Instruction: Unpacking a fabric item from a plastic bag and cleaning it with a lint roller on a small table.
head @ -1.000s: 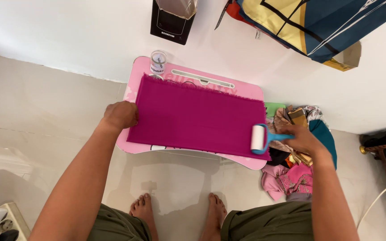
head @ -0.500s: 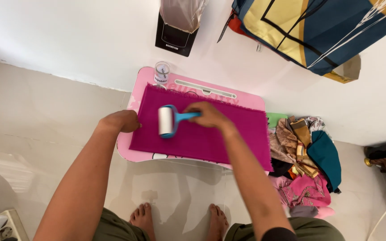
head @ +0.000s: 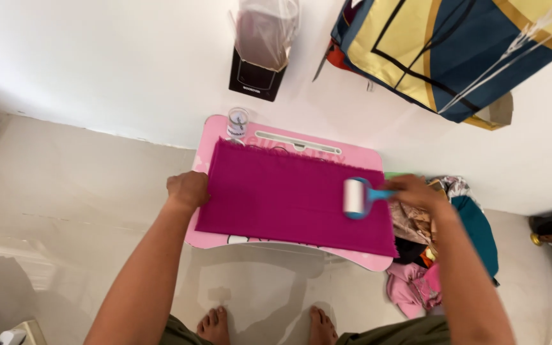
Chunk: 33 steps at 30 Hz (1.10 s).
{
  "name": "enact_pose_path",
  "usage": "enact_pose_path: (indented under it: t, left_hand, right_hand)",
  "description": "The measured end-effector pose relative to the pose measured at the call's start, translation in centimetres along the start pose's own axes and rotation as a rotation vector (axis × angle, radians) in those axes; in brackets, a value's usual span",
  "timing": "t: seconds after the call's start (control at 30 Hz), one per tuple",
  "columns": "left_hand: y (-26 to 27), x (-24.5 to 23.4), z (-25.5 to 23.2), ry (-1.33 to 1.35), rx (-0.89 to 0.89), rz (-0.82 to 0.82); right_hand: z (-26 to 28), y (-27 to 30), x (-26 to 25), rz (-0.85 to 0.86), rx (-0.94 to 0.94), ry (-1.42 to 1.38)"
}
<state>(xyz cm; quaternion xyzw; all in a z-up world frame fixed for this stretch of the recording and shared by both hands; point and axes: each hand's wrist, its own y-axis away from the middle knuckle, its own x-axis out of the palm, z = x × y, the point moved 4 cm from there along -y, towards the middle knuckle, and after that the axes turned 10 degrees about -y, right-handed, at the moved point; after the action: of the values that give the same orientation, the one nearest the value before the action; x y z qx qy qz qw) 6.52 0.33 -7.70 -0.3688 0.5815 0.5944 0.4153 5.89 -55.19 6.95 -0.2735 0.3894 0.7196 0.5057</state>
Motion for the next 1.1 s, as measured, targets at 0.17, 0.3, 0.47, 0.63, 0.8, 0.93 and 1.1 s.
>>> enact_pose_path:
  t: [0.17, 0.3, 0.47, 0.63, 0.8, 0.93, 1.1]
  left_hand:
    - [1.2, -1.1, 0.7, -0.008, -0.05, 0.095]
    - [2.0, -1.4, 0.5, 0.143, 0.036, -0.056]
    - [2.7, -2.4, 0.6, 0.151, 0.046, -0.051]
    - [3.7, -3.6, 0.9, 0.204, 0.051, -0.03]
    - [2.1, -3.3, 1.1, 0.118, 0.051, 0.032]
    - [3.0, -4.2, 0.8, 0.122, 0.026, 0.068]
    - [2.0, -3.1, 0.8, 0.094, 0.023, 0.081]
  right_hand:
    - [-5.0, 2.8, -3.4, -0.17, 0.447, -0.237]
    - [0.0, -0.9, 0.3, -0.133, 0.165, -0.383]
    - [8.8, -12.0, 9.1, 0.086, -0.234, -0.467]
    - [20.3, -15.5, 16.1, 0.134, -0.557, -0.387]
    - [20.4, -15.2, 17.2, 0.096, -0.497, -0.448]
    - [20.6, -13.1, 16.9, 0.108, -0.597, -0.298]
    - [15.3, -10.7, 14.1, 0.107, -0.523, -0.257]
